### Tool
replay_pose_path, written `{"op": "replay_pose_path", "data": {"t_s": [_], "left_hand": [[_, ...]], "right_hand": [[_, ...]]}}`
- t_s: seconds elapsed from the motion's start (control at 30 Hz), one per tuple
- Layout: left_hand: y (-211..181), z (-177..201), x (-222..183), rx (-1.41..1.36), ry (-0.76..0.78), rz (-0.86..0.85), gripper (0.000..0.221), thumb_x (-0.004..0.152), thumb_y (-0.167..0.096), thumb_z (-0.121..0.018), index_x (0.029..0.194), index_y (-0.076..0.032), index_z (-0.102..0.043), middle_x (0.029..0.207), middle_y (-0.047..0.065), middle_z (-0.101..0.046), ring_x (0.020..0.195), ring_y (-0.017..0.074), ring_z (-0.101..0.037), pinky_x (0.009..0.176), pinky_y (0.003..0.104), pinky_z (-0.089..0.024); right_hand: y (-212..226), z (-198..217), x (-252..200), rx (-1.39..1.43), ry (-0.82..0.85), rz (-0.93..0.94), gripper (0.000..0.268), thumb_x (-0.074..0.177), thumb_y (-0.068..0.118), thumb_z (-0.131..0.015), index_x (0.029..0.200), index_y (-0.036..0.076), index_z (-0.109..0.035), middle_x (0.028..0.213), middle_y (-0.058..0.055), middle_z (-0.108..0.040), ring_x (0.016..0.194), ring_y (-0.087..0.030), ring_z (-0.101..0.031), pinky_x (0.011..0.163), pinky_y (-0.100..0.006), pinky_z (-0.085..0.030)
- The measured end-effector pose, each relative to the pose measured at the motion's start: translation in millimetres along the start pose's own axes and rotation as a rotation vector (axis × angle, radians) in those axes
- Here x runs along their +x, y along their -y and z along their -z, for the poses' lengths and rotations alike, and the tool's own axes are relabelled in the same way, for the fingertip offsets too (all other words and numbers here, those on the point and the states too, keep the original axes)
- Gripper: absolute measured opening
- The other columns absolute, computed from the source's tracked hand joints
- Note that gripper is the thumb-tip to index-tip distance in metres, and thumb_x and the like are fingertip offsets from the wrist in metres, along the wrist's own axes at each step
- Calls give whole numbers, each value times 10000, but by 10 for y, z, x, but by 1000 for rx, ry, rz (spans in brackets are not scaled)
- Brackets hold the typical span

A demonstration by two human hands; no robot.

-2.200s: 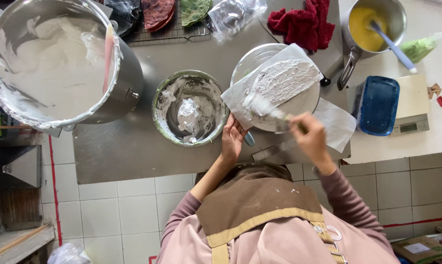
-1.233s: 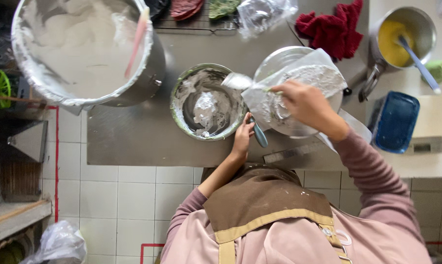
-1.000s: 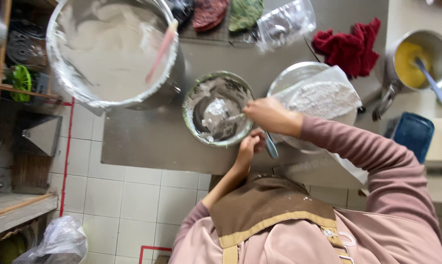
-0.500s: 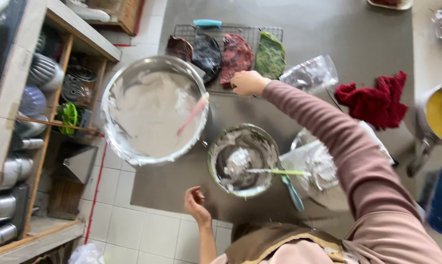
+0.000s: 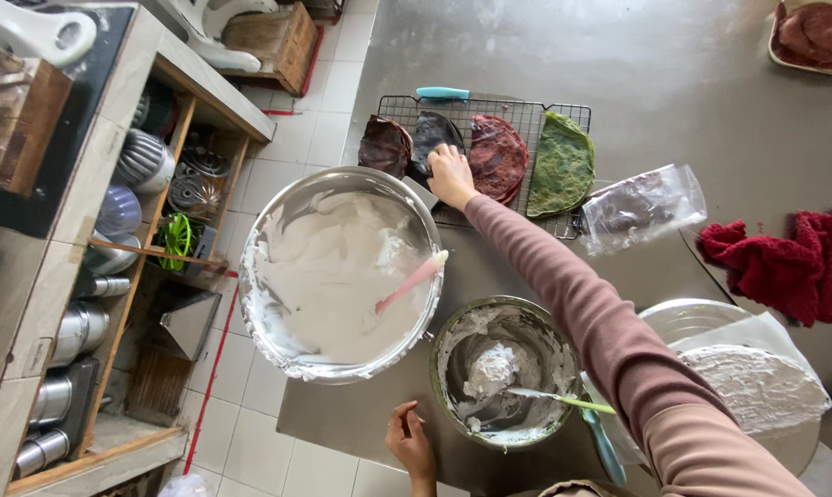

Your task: The person positions a dark cake layer by hand onto an iced base on a turntable, scoops white icing from a bowl with a spatula, and spreads it over the layer. They then place another dark cake layer on top and continue spreading icing over the top and sides of the cake.

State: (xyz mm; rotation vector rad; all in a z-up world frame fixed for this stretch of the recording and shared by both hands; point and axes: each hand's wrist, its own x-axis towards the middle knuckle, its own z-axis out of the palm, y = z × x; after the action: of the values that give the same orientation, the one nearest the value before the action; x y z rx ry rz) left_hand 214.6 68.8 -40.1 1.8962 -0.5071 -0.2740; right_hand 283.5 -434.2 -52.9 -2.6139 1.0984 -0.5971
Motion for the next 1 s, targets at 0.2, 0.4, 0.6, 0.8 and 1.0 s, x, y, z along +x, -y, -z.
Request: {"op": "replay_pose_path", "data": {"t_s": [0.2, 0.4, 0.6, 0.8, 1.0], "left_hand": [[15, 34, -11, 18, 30, -34, 139, 947, -50, -603, 999, -47, -731, 819, 65, -709, 626, 140, -627, 594, 284, -490], [168, 31, -19, 28, 25, -15, 152, 922, -39, -592, 983, -52, -730, 847, 64, -724, 629, 145, -649, 582, 286, -507], [368, 57, -42, 23, -16, -47, 178, 968, -60, -563, 1025, -49, -731, 752, 59, -675, 642, 141, -645, 600, 276, -503], [-138, -225, 162, -270, -165, -309, 230, 1088, -154, -515, 1123, 23, -657, 943, 100, -656, 844, 139, -614, 744, 269, -499], [-1981, -692, 421, -622, 426, -314, 290, 1078, -56, -537, 1321, 91, -595, 1357, 187, -615, 1268, 287, -637, 1106, 394, -527]], "right_hand": [[-263, 334, 488, 620, -136, -168, 249, 753, 20, -788, 949, -19, -638, 927, -196, -724, 879, -341, -717, 772, -411, -568], [-443, 1308, 757, 842, -144, -244, 127, 870, 71, -766, 989, 44, -800, 855, -47, -785, 733, -92, -682, 693, -288, -573], [-376, 2174, 480, 714, -157, -117, 138, 892, 77, -831, 961, -20, -761, 794, -23, -735, 724, -61, -629, 651, -279, -532], [-280, 2800, -124, 832, -46, -166, 179, 880, 79, -841, 957, -36, -727, 838, -45, -736, 746, -92, -695, 642, -278, -580], [185, 3351, -972, 790, 72, -177, 254, 859, 105, -870, 1001, -23, -703, 890, -75, -738, 784, -115, -687, 677, -284, -580]]}}
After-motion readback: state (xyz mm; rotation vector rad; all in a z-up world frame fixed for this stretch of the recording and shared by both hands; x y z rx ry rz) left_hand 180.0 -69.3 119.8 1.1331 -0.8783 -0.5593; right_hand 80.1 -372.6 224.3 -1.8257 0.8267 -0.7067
